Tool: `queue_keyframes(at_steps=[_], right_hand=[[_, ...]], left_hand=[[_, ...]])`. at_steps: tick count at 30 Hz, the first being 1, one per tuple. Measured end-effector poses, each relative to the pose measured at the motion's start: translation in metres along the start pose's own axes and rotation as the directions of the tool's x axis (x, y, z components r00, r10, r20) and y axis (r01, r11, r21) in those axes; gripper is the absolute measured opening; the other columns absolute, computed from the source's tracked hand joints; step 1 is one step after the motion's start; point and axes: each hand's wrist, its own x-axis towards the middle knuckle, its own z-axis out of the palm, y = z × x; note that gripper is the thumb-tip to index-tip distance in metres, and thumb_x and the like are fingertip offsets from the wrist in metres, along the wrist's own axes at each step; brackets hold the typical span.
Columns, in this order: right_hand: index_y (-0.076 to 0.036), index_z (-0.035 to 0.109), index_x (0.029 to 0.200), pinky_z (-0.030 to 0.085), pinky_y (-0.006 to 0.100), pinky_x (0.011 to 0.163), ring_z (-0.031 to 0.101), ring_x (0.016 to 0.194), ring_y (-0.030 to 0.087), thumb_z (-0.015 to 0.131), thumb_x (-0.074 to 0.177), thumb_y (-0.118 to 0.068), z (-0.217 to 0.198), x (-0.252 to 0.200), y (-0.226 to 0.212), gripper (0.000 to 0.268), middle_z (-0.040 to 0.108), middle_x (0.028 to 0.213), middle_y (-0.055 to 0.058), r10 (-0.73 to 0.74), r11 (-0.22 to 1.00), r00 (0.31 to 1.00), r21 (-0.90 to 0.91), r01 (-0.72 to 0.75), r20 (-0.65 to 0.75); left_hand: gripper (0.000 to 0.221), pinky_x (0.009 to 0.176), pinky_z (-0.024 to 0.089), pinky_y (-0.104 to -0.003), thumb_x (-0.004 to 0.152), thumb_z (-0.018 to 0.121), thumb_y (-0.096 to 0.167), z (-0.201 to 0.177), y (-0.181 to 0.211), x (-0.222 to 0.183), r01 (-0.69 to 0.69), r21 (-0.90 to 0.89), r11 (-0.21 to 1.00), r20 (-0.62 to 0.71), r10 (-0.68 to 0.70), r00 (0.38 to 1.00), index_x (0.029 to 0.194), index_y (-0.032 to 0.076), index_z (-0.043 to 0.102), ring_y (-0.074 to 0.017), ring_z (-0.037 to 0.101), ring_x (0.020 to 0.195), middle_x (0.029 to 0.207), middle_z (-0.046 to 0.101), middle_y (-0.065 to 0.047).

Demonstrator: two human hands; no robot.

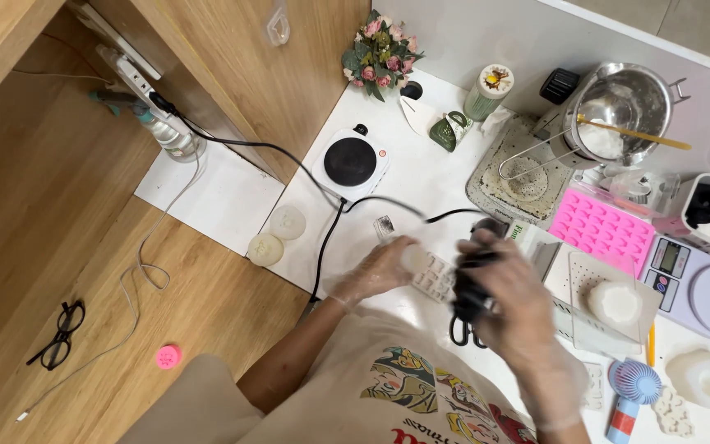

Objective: The recorder is removing wax items from molds and using a heat gun to smooth the surfaces and edges.

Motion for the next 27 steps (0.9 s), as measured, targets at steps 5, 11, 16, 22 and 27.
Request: queue_keyframes(at_steps=[5, 11, 16, 22, 27], right_hand=[[-0.006, 0.069, 0.113, 0.045, 0.054, 0.111, 0.055, 0.131, 0.035, 0.073, 0.057, 0.010, 0.041, 0.015, 0.088, 0.057, 0.066, 0.128, 0.011, 0.028, 0.743, 0.946, -0.639, 0.197, 0.324], [-0.016, 0.069, 0.126, 0.055, 0.035, 0.101, 0.045, 0.148, 0.026, 0.054, 0.074, 0.021, 0.049, 0.031, 0.204, 0.065, 0.058, 0.150, 0.002, 0.323, 0.649, 0.886, -0.759, 0.047, 0.331], [-0.015, 0.067, 0.124, 0.053, 0.038, 0.103, 0.043, 0.145, 0.028, 0.060, 0.070, 0.014, 0.043, 0.051, 0.228, 0.062, 0.056, 0.147, 0.004, 0.304, 0.647, 0.897, -0.760, 0.052, 0.320], [-0.011, 0.066, 0.116, 0.055, 0.040, 0.103, 0.046, 0.144, 0.029, 0.061, 0.071, 0.013, 0.044, 0.060, 0.245, 0.052, 0.059, 0.143, 0.006, 0.176, 0.659, 0.939, -0.744, 0.112, 0.297], [-0.009, 0.066, 0.114, 0.055, 0.040, 0.102, 0.047, 0.145, 0.029, 0.061, 0.073, 0.013, 0.042, 0.066, 0.239, 0.047, 0.059, 0.144, 0.006, 0.132, 0.664, 0.953, -0.738, 0.121, 0.274]], left_hand=[[0.072, 0.100, 0.054, -0.039, 0.075, 0.075, 0.012, -0.017, -0.023, -0.022, 0.292, 0.007, 0.956, 0.000, -0.292, 0.956, 0.143, 0.010, 0.050, -0.0308, 0.067, 0.114, 0.127, 0.065, -0.018], [0.069, 0.102, 0.052, -0.040, 0.074, 0.075, 0.013, -0.020, -0.043, -0.017, 0.251, -0.004, 0.968, -0.038, -0.250, 0.967, 0.139, 0.012, 0.052, -0.0313, 0.064, 0.116, 0.127, 0.065, -0.017], [0.068, 0.102, 0.051, -0.040, 0.074, 0.074, 0.013, -0.028, -0.050, -0.013, 0.225, -0.013, 0.974, -0.046, -0.225, 0.973, 0.138, 0.012, 0.052, -0.0322, 0.063, 0.117, 0.127, 0.065, -0.018], [0.067, 0.102, 0.049, -0.041, 0.074, 0.074, 0.014, -0.037, -0.050, -0.008, 0.253, -0.002, 0.968, -0.018, -0.253, 0.967, 0.137, 0.012, 0.052, -0.0331, 0.062, 0.117, 0.124, 0.066, -0.018], [0.067, 0.103, 0.048, -0.041, 0.074, 0.076, 0.014, -0.037, -0.056, -0.001, 0.204, 0.017, 0.979, -0.023, -0.204, 0.979, 0.136, 0.012, 0.052, -0.0335, 0.059, 0.120, 0.126, 0.064, -0.018]])
